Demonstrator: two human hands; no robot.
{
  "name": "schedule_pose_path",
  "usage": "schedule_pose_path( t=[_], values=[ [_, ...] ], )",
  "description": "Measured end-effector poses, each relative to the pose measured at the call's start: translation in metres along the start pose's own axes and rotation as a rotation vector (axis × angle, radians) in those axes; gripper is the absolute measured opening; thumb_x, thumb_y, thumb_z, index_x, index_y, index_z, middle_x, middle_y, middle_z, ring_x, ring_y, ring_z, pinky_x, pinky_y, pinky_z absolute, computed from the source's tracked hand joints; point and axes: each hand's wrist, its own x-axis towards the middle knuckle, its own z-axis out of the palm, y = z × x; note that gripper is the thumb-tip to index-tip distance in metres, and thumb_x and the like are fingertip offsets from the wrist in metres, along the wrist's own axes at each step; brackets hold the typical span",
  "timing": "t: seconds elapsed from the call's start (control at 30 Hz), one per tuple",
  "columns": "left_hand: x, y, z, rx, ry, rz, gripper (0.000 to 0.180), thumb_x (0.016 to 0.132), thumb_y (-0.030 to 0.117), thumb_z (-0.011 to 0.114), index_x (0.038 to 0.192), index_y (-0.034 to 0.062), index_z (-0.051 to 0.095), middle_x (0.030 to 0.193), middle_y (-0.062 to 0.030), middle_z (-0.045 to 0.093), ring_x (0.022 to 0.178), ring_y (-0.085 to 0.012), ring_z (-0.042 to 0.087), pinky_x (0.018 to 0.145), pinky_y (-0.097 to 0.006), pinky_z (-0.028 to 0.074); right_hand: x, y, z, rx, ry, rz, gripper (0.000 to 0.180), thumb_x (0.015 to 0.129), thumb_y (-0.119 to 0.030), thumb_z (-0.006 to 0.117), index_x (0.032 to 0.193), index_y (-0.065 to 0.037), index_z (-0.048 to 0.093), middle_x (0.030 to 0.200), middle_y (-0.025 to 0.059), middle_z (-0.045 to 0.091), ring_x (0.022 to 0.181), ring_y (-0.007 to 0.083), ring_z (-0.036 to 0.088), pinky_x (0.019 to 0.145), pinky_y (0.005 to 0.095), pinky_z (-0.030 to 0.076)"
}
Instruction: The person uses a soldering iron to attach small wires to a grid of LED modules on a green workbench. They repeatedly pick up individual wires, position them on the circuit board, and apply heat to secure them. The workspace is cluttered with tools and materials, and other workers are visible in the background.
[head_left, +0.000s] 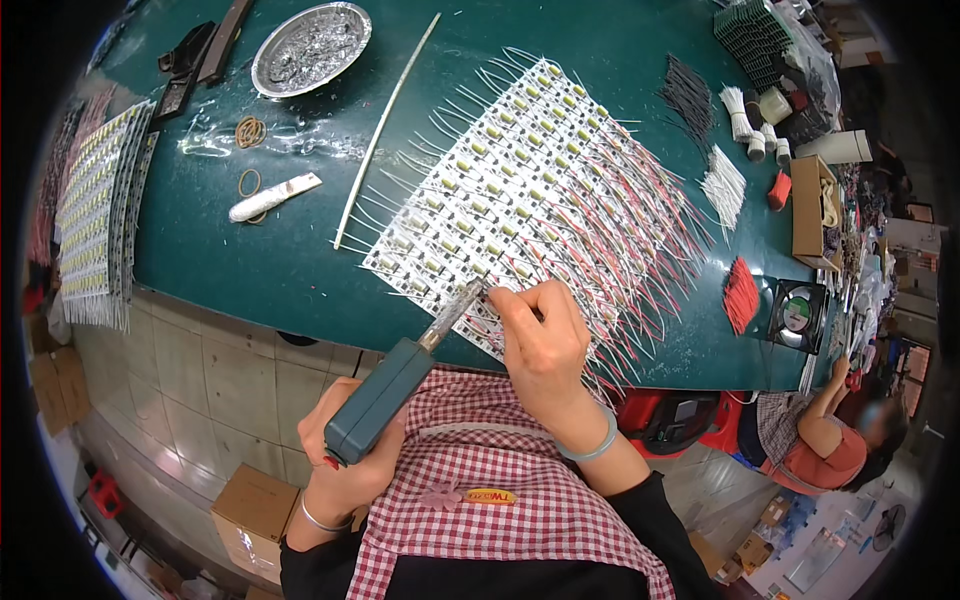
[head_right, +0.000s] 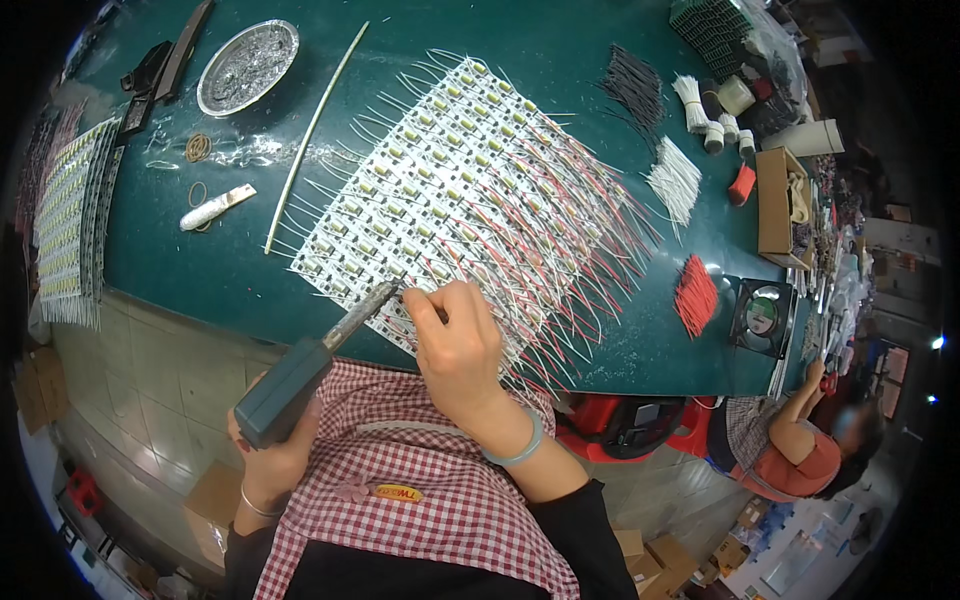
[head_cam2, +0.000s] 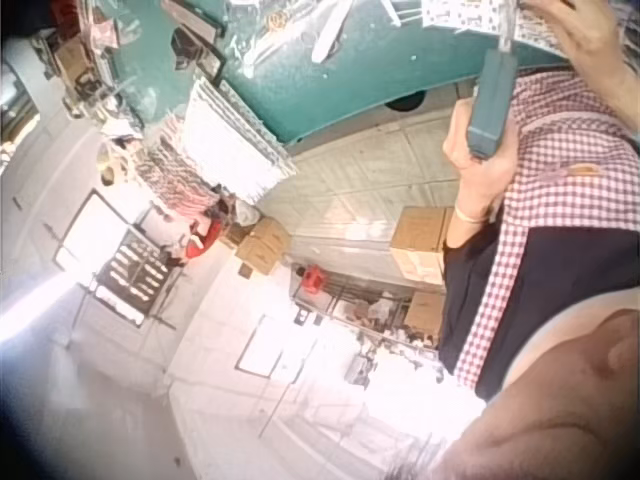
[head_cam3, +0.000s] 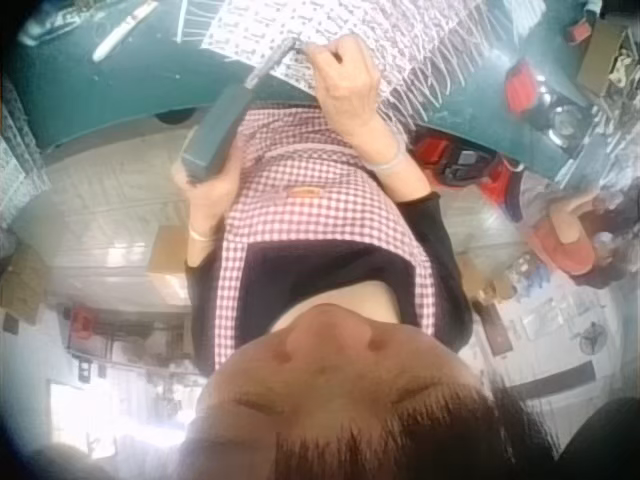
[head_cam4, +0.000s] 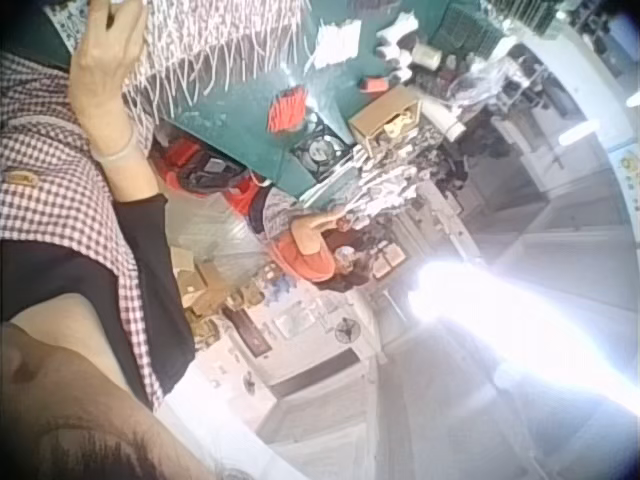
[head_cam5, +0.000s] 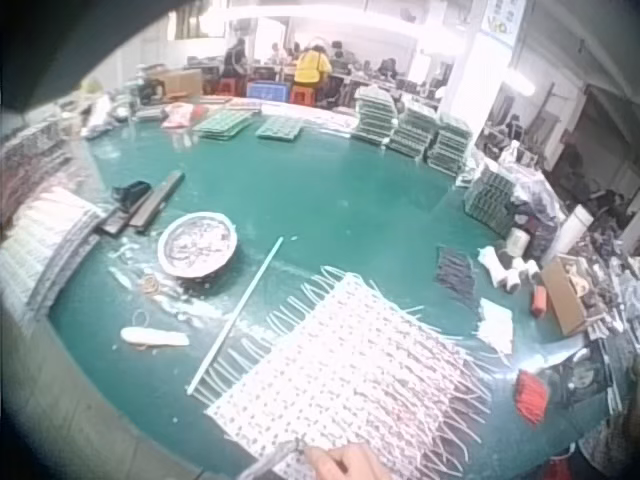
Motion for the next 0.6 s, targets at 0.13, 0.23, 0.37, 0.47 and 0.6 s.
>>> schedule_pose_path(
  t=[0.13,0.23,0.37,0.47,0.6],
  values=[
    [0.0002,-0.0002,-0.0007,0.008,-0.020,0.013,0.016,0.069,-0.006,0.072,0.084,-0.0046,0.067,0.080,-0.0127,0.064,0.064,-0.0235,0.063,0.058,-0.031,0.050,0.0003,0.0015,-0.0009,-0.004,0.006,-0.017,0.033,0.068,0.008,0.065,0.098,-0.004,0.067,0.076,0.0070,0.047,0.070,0.0238,0.052,0.059,0.0350,0.044],
    [-0.0043,-0.0062,-0.0010,-0.014,0.003,0.029,0.017,0.069,-0.006,0.072,0.086,-0.0056,0.067,0.081,-0.0141,0.065,0.064,-0.0238,0.063,0.057,-0.031,0.050,0.0006,0.0010,-0.0012,-0.004,0.006,-0.023,0.033,0.068,0.009,0.065,0.098,-0.004,0.067,0.076,0.0071,0.047,0.070,0.0240,0.052,0.058,0.0351,0.044],
    [-0.0020,-0.0003,-0.0043,-0.018,0.007,0.030,0.019,0.069,-0.006,0.073,0.088,-0.0070,0.068,0.084,-0.0159,0.067,0.066,-0.0240,0.065,0.058,-0.031,0.051,0.0004,0.0002,-0.0017,-0.004,0.004,-0.017,0.034,0.069,0.009,0.064,0.099,-0.005,0.067,0.077,0.0072,0.047,0.070,0.0241,0.052,0.058,0.0352,0.044],
    [-0.0036,-0.0002,-0.0063,-0.028,-0.018,0.005,0.020,0.070,-0.007,0.073,0.089,-0.0077,0.068,0.085,-0.0163,0.067,0.068,-0.0237,0.066,0.060,-0.030,0.052,-0.0005,0.0010,-0.0008,-0.006,0.003,-0.016,0.033,0.069,0.009,0.064,0.099,-0.005,0.067,0.077,0.0071,0.047,0.070,0.0241,0.052,0.057,0.0352,0.044],
    [-0.0039,0.0010,-0.0075,-0.027,-0.026,-0.016,0.021,0.071,-0.006,0.073,0.091,-0.0081,0.068,0.088,-0.0167,0.067,0.072,-0.0231,0.067,0.063,-0.029,0.052,-0.0003,0.0003,0.0002,-0.001,0.010,-0.018,0.032,0.069,0.008,0.065,0.099,-0.005,0.067,0.077,0.0071,0.047,0.070,0.0241,0.052,0.057,0.0352,0.044]
  ],
)
